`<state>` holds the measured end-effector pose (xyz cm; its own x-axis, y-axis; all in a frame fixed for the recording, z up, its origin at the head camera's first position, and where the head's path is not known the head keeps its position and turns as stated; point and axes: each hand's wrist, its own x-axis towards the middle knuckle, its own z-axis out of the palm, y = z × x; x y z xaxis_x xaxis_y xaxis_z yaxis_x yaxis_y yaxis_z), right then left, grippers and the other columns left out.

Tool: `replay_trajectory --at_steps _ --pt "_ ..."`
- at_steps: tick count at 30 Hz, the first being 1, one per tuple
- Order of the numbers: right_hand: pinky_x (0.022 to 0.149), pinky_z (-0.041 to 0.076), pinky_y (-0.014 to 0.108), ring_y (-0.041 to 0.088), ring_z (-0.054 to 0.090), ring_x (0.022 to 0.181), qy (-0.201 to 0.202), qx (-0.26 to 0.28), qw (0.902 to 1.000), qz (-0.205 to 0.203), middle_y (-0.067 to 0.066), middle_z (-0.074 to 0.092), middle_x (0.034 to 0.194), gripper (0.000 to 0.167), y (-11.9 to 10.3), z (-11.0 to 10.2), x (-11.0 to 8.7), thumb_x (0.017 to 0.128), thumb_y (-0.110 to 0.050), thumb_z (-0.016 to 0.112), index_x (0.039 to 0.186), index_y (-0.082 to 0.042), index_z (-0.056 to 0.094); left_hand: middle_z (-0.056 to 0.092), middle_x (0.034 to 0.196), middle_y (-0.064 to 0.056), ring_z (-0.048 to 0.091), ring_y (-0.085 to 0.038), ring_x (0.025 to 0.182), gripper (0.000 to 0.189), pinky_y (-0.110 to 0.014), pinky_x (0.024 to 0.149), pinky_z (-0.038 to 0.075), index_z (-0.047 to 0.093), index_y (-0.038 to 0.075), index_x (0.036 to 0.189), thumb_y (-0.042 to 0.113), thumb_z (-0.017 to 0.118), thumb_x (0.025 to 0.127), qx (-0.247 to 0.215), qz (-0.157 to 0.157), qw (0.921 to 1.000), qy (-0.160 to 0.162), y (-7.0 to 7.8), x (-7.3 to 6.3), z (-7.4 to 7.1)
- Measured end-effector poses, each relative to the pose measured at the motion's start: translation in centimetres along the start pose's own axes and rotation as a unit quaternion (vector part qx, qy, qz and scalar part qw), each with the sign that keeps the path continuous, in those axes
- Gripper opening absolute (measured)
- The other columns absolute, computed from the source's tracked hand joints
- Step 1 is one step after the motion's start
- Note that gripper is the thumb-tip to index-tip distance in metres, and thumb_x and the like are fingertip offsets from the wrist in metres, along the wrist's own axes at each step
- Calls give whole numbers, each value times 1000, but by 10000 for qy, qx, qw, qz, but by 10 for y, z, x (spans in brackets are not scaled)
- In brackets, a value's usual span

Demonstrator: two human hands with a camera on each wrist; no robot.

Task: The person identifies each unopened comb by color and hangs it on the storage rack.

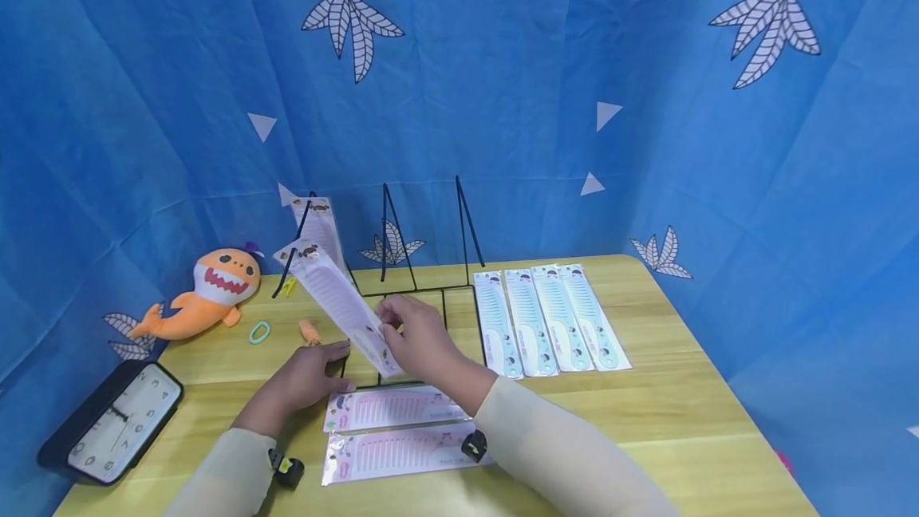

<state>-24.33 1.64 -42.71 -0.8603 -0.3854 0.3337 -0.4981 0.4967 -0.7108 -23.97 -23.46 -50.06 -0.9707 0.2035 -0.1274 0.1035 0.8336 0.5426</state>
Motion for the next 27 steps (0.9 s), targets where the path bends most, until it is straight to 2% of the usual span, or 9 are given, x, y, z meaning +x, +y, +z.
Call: replay_trajectory --at_steps 4,9,12,16,21,27 --pt "84 68 36 21 76 102 134 44 9996 232 3 78 105 14 2 9 15 106 -7 69 119 -9 73 53 165 -20 44 -44 157 70 -62 129 39 59 -2 154 21 88 94 35 10 10000 4 -2 0 1" --pt "90 66 43 20 74 102 285 480 9963 654 2 77 105 12 8 20 33 106 -8 70 117 -12 74 53 165 -19 45 -43 157 70 -61 129 39 59 -2 153 20 88 94 13 60 10000 23 -1 0 0" --pt "93 65 43 20 73 103 396 642 9941 773 2 77 105 11 10 28 41 106 -8 70 115 -13 73 53 165 -19 45 -44 156 69 -61 128 40 60 -3 152 20 88 94 -17 121 9999 47 -1 -1 -1" --pt "90 65 40 20 73 100 568 603 9939 728 4 76 103 7 15 39 50 106 -7 69 112 -11 72 54 164 -21 47 -47 154 68 -62 127 42 62 -4 151 20 89 93 -3 213 9997 76 -2 -1 -1" --pt "87 65 38 21 73 97 783 476 9938 633 7 77 102 7 18 53 61 106 -6 69 112 -9 70 54 163 -22 47 -47 154 68 -63 127 41 63 -2 150 21 89 92 -45 199 9998 80 -4 0 -2" --pt "89 64 38 19 72 99 891 689 9902 825 6 76 104 7 19 63 69 107 -8 68 113 -10 70 53 165 -20 46 -46 155 67 -62 128 40 63 0 151 21 89 92 -84 102 9999 28 -3 1 -1"
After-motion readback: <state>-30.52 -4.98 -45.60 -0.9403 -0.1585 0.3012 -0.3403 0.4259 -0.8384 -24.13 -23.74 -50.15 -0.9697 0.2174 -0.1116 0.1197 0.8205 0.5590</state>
